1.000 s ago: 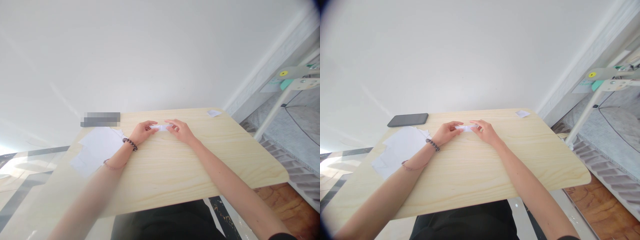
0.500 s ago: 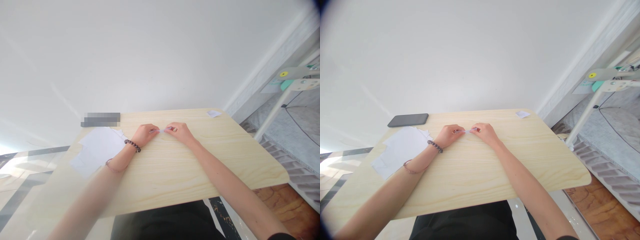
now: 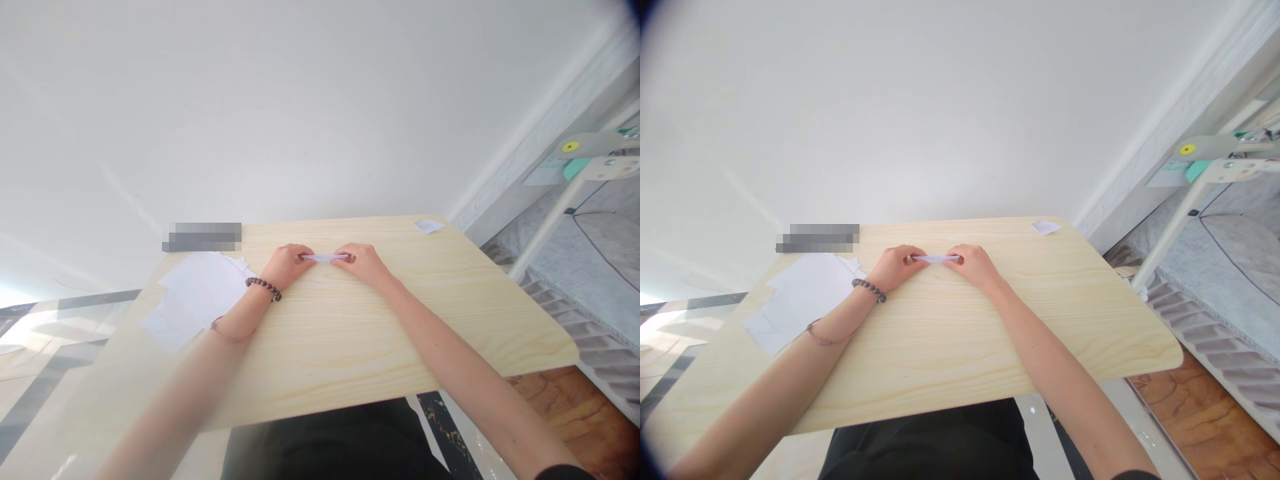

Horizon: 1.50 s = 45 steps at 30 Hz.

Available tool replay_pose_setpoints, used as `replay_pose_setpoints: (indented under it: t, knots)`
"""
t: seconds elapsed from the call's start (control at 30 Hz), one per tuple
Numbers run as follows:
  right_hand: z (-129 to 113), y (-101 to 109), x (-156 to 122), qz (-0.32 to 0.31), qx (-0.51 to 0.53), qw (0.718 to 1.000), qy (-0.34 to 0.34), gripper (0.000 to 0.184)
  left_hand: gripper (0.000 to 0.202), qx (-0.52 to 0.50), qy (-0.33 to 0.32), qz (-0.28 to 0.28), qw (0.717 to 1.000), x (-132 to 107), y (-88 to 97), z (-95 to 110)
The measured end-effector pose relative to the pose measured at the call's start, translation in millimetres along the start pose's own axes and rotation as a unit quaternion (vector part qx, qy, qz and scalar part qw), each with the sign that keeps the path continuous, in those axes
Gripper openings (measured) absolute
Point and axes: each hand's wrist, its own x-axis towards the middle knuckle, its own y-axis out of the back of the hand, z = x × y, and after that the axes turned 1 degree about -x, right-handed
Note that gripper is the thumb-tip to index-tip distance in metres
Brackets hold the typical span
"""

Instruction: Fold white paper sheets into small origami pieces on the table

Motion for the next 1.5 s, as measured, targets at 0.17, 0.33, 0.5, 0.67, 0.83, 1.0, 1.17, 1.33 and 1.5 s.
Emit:
replay_pose_setpoints:
  t: [0.17,0.33,0.5,0.67,0.83,1.0,1.17,1.33,1.5]
  knots:
    - [-3.5,-5.3,2.0,-0.010,0.013,1.000,0.000,0.015,0.019,-0.011,-0.013,-0.019,1.000,0.0,-1.3,1.1]
    - [-2.1,-3.8,3.4,-0.011,0.020,1.000,-0.002,0.016,0.023,-0.009,-0.010,-0.027,1.000,1.0,0.2,-0.4]
    - [3.8,-1.0,3.3,-0.002,0.035,0.999,-0.034,0.016,0.025,0.033,0.005,-0.012,0.999,1.5,0.9,-2.6]
    - [7.9,-1.0,3.1,0.006,0.020,0.999,-0.042,0.020,0.027,0.036,0.022,-0.005,0.999,1.7,0.3,-3.9]
    - [8.2,-0.7,1.6,0.017,0.012,1.000,-0.005,0.017,0.028,0.030,0.010,-0.006,0.999,1.1,0.7,-4.2]
    - [1.0,-4.5,1.1,0.005,0.019,0.999,0.029,0.018,0.028,0.010,-0.047,-0.036,0.998,0.9,-1.7,-0.8]
    - [-1.9,-5.6,1.4,0.007,0.013,1.000,0.018,0.018,0.026,0.009,-0.038,-0.037,0.999,1.9,-3.3,-1.0]
    - [2.1,-3.6,1.7,0.005,0.017,1.000,-0.001,0.020,0.025,0.025,-0.048,-0.031,0.998,2.2,-3.9,-3.5]
    - [4.9,-4.5,2.3,0.011,0.004,1.000,-0.028,0.022,0.025,0.039,-0.036,-0.020,0.998,2.4,-3.8,-4.0]
